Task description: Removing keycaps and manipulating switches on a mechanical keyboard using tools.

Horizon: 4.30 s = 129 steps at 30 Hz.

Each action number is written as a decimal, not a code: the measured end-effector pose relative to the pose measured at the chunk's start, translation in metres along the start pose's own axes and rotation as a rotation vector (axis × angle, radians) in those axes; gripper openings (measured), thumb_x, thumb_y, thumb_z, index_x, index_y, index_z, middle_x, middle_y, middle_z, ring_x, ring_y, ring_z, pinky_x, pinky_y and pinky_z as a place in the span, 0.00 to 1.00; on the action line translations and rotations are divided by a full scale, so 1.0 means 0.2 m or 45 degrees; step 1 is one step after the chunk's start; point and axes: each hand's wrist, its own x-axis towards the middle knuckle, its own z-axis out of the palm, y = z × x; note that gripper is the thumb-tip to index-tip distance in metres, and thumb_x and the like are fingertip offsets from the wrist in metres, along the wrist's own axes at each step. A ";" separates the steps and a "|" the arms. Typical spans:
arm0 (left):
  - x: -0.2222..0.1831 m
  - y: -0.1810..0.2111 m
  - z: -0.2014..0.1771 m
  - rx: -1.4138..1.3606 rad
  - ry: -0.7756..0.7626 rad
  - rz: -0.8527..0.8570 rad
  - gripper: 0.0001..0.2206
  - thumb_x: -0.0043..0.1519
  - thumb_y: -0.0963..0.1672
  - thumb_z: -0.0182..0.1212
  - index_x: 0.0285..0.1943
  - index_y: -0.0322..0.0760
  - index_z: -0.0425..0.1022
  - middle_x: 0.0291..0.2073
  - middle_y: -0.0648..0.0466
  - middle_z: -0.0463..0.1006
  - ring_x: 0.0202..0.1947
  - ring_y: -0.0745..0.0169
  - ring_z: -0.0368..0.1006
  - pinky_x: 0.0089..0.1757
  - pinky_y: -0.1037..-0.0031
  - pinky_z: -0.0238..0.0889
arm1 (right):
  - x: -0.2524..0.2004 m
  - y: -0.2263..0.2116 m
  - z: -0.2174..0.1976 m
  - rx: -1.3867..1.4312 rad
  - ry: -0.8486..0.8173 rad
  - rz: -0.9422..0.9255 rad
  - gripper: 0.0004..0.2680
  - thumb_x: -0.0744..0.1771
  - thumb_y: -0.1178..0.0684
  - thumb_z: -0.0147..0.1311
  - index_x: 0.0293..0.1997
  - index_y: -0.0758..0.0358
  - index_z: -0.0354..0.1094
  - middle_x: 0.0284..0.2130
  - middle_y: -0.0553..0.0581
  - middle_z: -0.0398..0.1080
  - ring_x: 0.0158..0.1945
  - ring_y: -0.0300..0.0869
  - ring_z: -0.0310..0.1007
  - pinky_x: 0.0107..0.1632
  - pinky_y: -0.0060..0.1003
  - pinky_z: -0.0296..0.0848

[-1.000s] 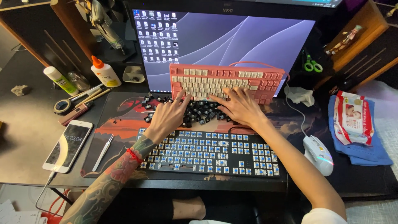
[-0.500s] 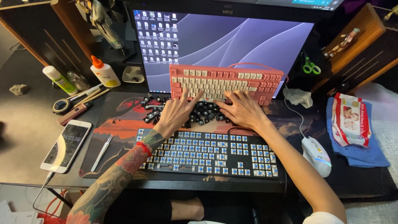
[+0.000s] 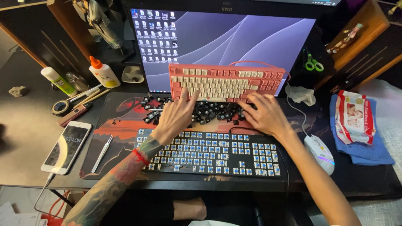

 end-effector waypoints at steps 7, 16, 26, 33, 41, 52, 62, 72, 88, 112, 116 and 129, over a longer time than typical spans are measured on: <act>-0.12 0.14 -0.42 -0.873 -0.243 -0.209 0.41 0.57 0.35 0.59 0.84 0.40 0.54 0.69 0.26 0.66 0.42 -0.03 0.81 0.42 0.20 0.74 | 0.18 -0.19 -0.43 0.234 0.137 0.042 0.12 0.79 0.43 0.56 0.70 0.49 0.79 0.62 0.53 0.78 0.73 0.46 0.81 0.74 0.50 0.71; -0.38 0.33 -0.87 -1.407 -0.279 0.075 0.59 0.56 0.30 0.44 0.99 0.34 0.13 0.69 0.28 0.61 0.56 0.27 0.73 0.63 0.38 0.71 | 0.48 -0.94 -0.85 1.831 0.099 0.479 0.17 0.73 0.58 0.70 0.73 0.67 0.76 0.35 0.58 0.80 0.29 0.42 0.78 0.30 0.33 0.74; -0.93 0.09 -0.53 -0.882 -0.027 -0.292 0.20 0.71 0.41 0.70 0.73 0.41 0.76 0.63 0.47 0.74 0.61 0.36 0.76 0.59 0.50 0.72 | 0.52 -1.17 -0.80 1.851 -0.042 0.396 0.04 0.78 0.56 0.59 0.58 0.63 0.75 0.36 0.58 0.87 0.40 0.48 0.91 0.45 0.43 0.90; -1.12 0.09 -0.35 -0.643 0.020 -0.369 0.03 0.72 0.49 0.79 0.49 0.55 0.92 0.57 0.64 0.79 0.64 0.53 0.70 0.59 0.62 0.66 | 0.55 -1.17 -0.70 1.829 -0.117 0.362 0.05 0.79 0.55 0.56 0.60 0.65 0.71 0.40 0.66 0.85 0.45 0.59 0.94 0.48 0.55 0.94; -1.12 0.10 -0.37 -0.717 -0.022 -0.383 0.04 0.72 0.48 0.77 0.52 0.57 0.95 0.57 0.62 0.77 0.64 0.52 0.65 0.61 0.61 0.60 | 0.57 -1.17 -0.71 1.836 -0.143 0.348 0.05 0.80 0.54 0.54 0.61 0.64 0.70 0.40 0.67 0.84 0.46 0.61 0.94 0.49 0.59 0.94; -1.13 0.11 -0.34 -0.898 -0.043 -0.497 0.05 0.72 0.47 0.77 0.53 0.55 0.97 0.58 0.60 0.76 0.67 0.50 0.59 0.65 0.59 0.54 | 0.58 -1.17 -0.75 1.824 -0.204 0.346 0.05 0.79 0.54 0.56 0.60 0.63 0.71 0.40 0.65 0.85 0.47 0.59 0.94 0.50 0.58 0.94; -1.12 0.11 -0.34 -0.989 -0.057 -0.540 0.06 0.73 0.45 0.77 0.54 0.54 0.97 0.59 0.61 0.74 0.67 0.50 0.56 0.67 0.57 0.50 | 0.54 -1.16 -0.69 1.828 -0.275 0.315 0.07 0.79 0.55 0.55 0.66 0.61 0.70 0.44 0.67 0.85 0.52 0.62 0.93 0.53 0.60 0.93; -1.12 0.11 -0.34 -0.988 -0.082 -0.547 0.06 0.73 0.46 0.76 0.55 0.54 0.96 0.59 0.61 0.73 0.67 0.49 0.55 0.67 0.56 0.49 | 0.56 -1.13 -0.68 1.875 -0.324 0.268 0.08 0.80 0.55 0.52 0.69 0.59 0.69 0.46 0.66 0.85 0.53 0.61 0.93 0.54 0.59 0.93; -1.20 0.11 -0.21 -0.723 -0.074 -0.532 0.11 0.73 0.51 0.74 0.60 0.58 0.97 0.68 0.59 0.74 0.68 0.40 0.58 0.60 0.48 0.55 | 0.88 -1.11 -0.95 1.475 -0.626 -0.308 0.14 0.79 0.49 0.54 0.78 0.54 0.62 0.43 0.58 0.84 0.26 0.53 0.77 0.33 0.46 0.74; -1.18 0.16 -0.23 -0.660 0.015 -0.452 0.08 0.77 0.49 0.69 0.59 0.52 0.92 0.72 0.55 0.73 0.69 0.34 0.57 0.65 0.42 0.51 | 0.99 -1.26 -1.02 0.472 -0.692 -0.386 0.13 0.71 0.54 0.71 0.60 0.50 0.70 0.38 0.49 0.78 0.39 0.53 0.84 0.51 0.51 0.75; -1.15 0.16 -0.29 -0.733 -0.108 -0.537 0.04 0.77 0.47 0.69 0.53 0.50 0.87 0.59 0.61 0.64 0.68 0.46 0.52 0.67 0.56 0.47 | 1.04 -1.22 -1.18 0.734 -0.911 -0.479 0.14 0.75 0.55 0.62 0.70 0.65 0.66 0.54 0.71 0.79 0.57 0.73 0.85 0.55 0.64 0.81; -1.08 0.12 -0.47 -1.144 0.099 -0.520 0.17 0.71 0.45 0.81 0.68 0.54 0.84 0.60 0.67 0.82 0.70 0.57 0.66 0.67 0.60 0.54 | 0.96 -1.37 -0.93 0.297 -0.864 -0.208 0.19 0.78 0.33 0.47 0.56 0.61 0.73 0.34 0.61 0.86 0.39 0.64 0.90 0.40 0.63 0.84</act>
